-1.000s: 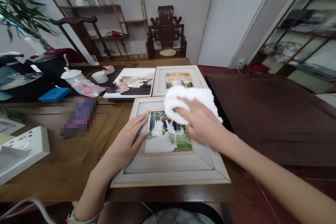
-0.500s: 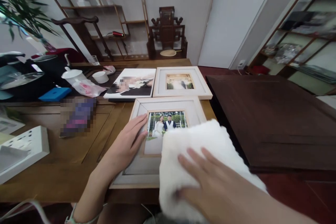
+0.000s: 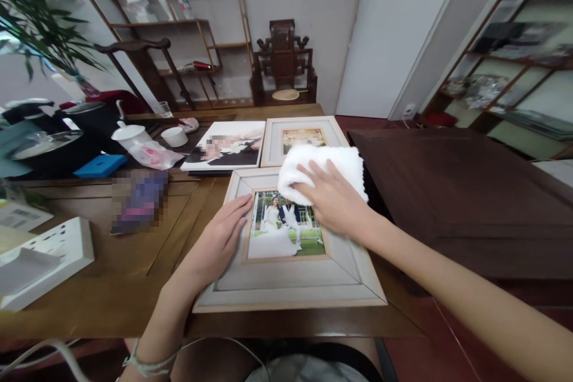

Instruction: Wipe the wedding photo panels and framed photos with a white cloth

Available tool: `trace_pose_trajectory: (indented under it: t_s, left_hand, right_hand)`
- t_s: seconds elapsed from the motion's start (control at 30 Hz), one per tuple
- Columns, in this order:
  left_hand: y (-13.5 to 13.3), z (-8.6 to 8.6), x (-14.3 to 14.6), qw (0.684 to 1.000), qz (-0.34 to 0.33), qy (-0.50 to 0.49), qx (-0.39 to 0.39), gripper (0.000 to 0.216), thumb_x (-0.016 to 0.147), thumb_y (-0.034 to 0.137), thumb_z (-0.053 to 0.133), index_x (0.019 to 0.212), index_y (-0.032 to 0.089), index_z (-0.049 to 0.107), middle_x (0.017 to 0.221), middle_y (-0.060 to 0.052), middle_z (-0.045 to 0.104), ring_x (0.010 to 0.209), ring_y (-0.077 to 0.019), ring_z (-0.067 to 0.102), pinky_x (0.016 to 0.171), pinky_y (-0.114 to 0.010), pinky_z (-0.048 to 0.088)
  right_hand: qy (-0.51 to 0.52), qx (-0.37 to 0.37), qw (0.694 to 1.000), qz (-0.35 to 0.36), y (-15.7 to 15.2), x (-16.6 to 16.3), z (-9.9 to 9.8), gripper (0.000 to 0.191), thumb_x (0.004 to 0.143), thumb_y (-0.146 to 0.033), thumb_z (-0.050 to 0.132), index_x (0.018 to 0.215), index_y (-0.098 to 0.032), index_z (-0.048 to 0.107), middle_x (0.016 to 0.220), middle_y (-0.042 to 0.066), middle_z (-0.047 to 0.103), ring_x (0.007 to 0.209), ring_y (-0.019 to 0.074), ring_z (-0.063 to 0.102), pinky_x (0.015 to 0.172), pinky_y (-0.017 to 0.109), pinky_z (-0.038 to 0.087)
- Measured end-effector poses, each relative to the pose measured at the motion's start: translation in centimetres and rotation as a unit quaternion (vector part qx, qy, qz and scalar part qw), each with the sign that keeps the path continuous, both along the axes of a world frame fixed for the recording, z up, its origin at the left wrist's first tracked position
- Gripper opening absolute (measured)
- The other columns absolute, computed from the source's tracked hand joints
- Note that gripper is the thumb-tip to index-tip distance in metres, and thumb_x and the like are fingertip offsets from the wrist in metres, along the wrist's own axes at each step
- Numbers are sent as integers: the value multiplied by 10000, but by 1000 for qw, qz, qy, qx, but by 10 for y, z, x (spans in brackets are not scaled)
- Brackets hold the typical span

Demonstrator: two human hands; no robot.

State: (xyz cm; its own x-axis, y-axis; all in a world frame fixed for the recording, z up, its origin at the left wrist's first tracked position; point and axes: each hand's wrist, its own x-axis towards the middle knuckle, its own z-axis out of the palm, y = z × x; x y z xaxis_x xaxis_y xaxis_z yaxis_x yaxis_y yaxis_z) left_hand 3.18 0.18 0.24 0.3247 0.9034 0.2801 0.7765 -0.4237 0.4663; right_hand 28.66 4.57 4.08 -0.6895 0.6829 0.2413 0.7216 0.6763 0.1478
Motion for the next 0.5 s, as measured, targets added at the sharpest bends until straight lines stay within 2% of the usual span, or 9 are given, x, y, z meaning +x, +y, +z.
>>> trace_pose_trajectory:
  t_s: [0.1, 0.17, 0.23, 0.33, 0.43, 0.5]
  left_hand:
    - [0, -1, 0, 1000, 8, -8, -3, 399, 975, 233, 314, 1315, 131, 496, 1415, -132, 485, 1320, -230, 428, 1094, -486, 364]
    - [0, -2, 1, 1000, 12, -17, 1, 394, 975, 234, 314, 1307, 135, 503, 1404, -128, 497, 1311, -223, 440, 1096, -484, 361]
    - [0, -3, 1, 1000, 15, -25, 6, 386, 975, 233, 319, 1295, 144, 514, 1391, -122, 512, 1302, -219, 451, 1097, -484, 359]
    - [1, -4, 1, 999, 13, -32, 9, 386, 974, 239, 321, 1287, 134, 522, 1384, -128, 518, 1296, -224, 455, 1095, -491, 361]
    - [1, -4, 1, 999, 11, -34, 10, 400, 974, 251, 319, 1291, 109, 518, 1389, -141, 509, 1299, -230, 449, 1095, -492, 362]
    - [0, -4, 1, 999, 11, -31, 6, 407, 973, 256, 323, 1296, 99, 514, 1392, -145, 504, 1303, -232, 444, 1097, -489, 360]
  right_hand:
    - [-44, -25, 999, 2, 18, -2, 1, 640, 663, 75, 431, 1263, -116, 551, 1461, 196, 374, 1351, 423, 258, 1022, 648, 280]
    - [-54, -63, 996, 12, 10, -3, 3, 663, 660, 91, 421, 1275, -124, 546, 1480, 187, 344, 1361, 423, 225, 1025, 642, 284]
    - [-48, -113, 992, 25, -13, -2, 8, 674, 647, 91, 424, 1267, -135, 558, 1481, 176, 345, 1366, 416, 212, 1043, 640, 263]
    - [-27, -226, 972, 49, -59, 4, 23, 670, 609, 78, 431, 1199, -182, 613, 1481, 129, 357, 1373, 394, 202, 1064, 635, 247]
    - [16, -316, 946, 77, -100, 9, 42, 721, 569, 74, 396, 1169, -258, 620, 1507, 21, 317, 1374, 307, 255, 1077, 510, 339]
    - [32, -342, 935, 84, -118, 8, 51, 712, 577, 58, 400, 1156, -292, 624, 1504, -15, 316, 1350, 268, 323, 1050, 426, 403]
